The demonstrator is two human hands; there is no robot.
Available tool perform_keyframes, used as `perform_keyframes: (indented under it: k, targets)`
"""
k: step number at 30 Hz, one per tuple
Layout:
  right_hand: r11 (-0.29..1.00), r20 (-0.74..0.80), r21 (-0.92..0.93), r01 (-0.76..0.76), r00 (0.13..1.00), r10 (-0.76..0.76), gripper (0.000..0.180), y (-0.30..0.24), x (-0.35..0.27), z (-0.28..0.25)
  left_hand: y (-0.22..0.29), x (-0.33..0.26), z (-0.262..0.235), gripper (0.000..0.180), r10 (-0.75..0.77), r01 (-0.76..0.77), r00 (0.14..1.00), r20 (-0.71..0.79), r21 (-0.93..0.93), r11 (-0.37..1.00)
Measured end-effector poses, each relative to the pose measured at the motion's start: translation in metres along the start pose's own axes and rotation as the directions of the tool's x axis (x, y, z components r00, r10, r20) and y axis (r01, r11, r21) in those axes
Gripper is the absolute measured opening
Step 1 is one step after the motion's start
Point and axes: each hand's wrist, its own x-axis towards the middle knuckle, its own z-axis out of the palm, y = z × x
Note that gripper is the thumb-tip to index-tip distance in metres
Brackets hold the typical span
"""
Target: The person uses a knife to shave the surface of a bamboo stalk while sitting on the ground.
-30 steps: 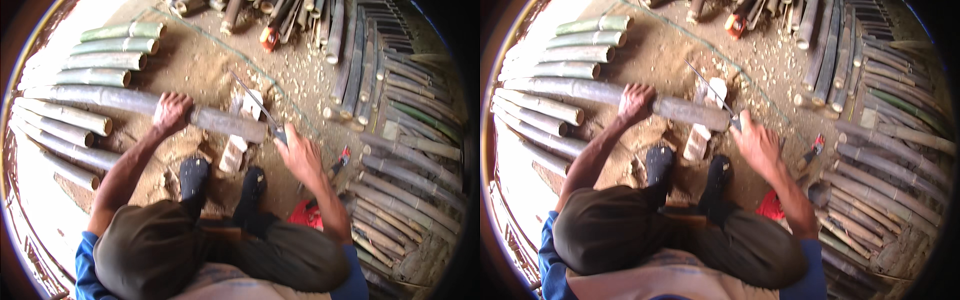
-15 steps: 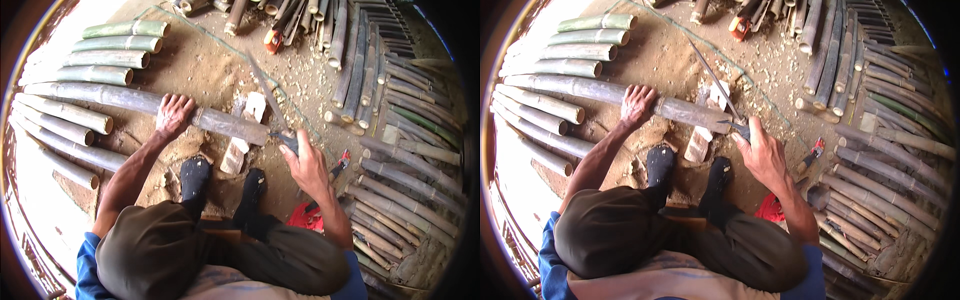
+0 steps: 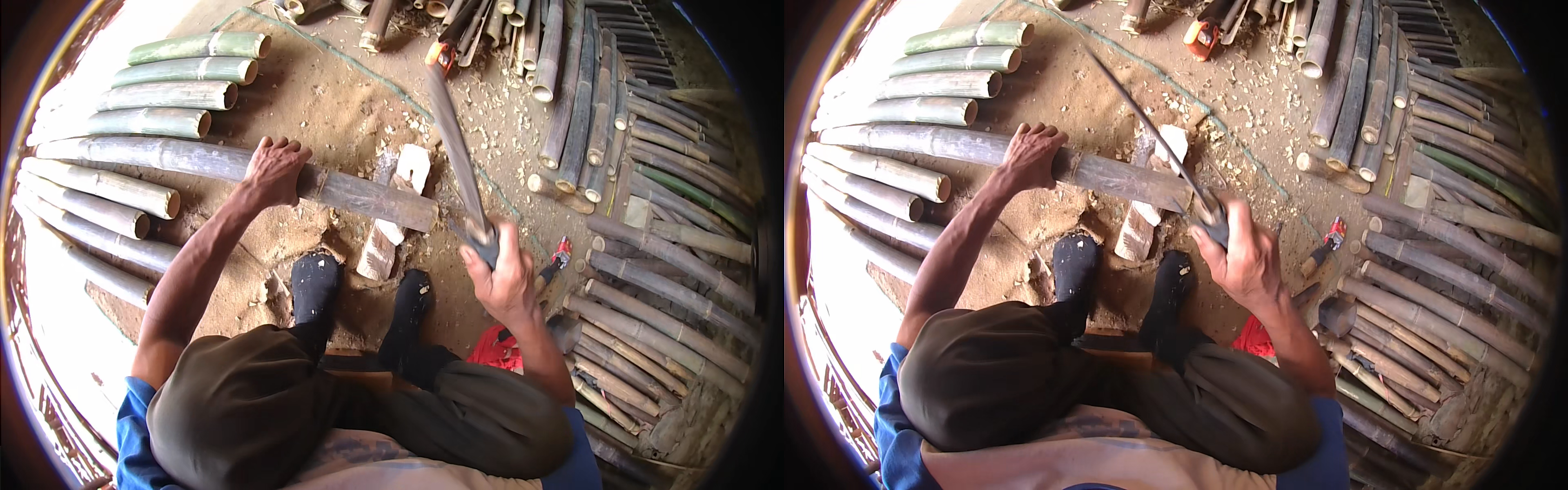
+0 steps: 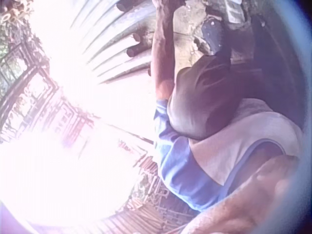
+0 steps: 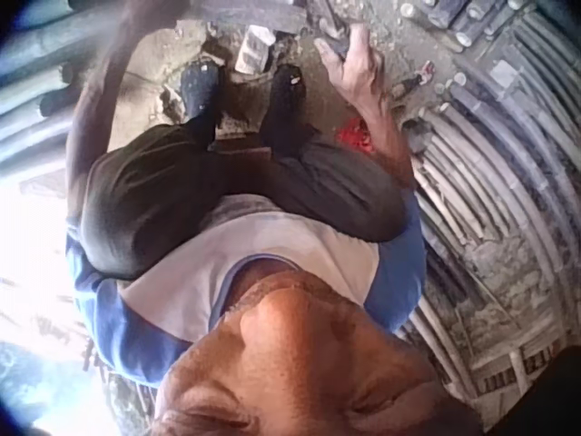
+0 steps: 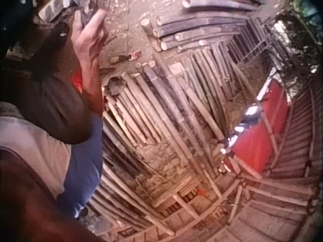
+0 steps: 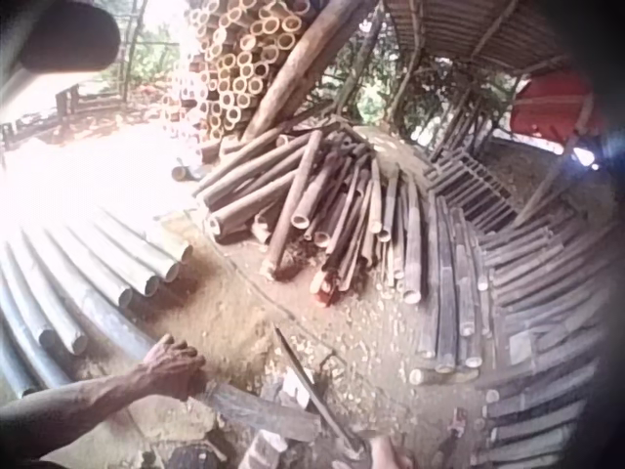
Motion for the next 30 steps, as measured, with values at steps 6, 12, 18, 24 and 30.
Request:
perform_keyframes:
  k: [6,12,18,24,30]
  targets:
    - [0.869,0.268,-0.466,-0.17,0.908,0.322,0.034,0.068,-0.004,0.018,-0.002,0.018,0.007,0.047,-0.011,0.014,0.996,-0.089,0.03,0.999]
    - [0.992,0.024,-0.128,0.018,1.0,-0.015,0.031,-0.021,0.015,-0.002,-0.005,-0.012,0.021,0.028,-0.017,-0.006,0.984,-0.176,-0.13,0.991]
    - [0.783,0.273,-0.617,-0.076,0.913,0.304,0.035,0.081,-0.02,0.03,0.005,0.013,0.013,0.028,-0.027,0.022,0.998,-0.049,-0.096,0.995]
    - [0.977,0.132,-0.176,-0.125,0.98,0.149,0.037,-0.022,0.011,0.01,-0.005,-0.012,0.021,0.034,-0.025,0.008,0.989,-0.148,-0.114,0.993]
    - [0.735,0.314,-0.578,-0.354,0.735,0.601,0.04,0.102,-0.021,0.025,0.008,-0.003,0.025,0.034,0.002,-0.016,0.992,-0.126,-0.108,0.994]
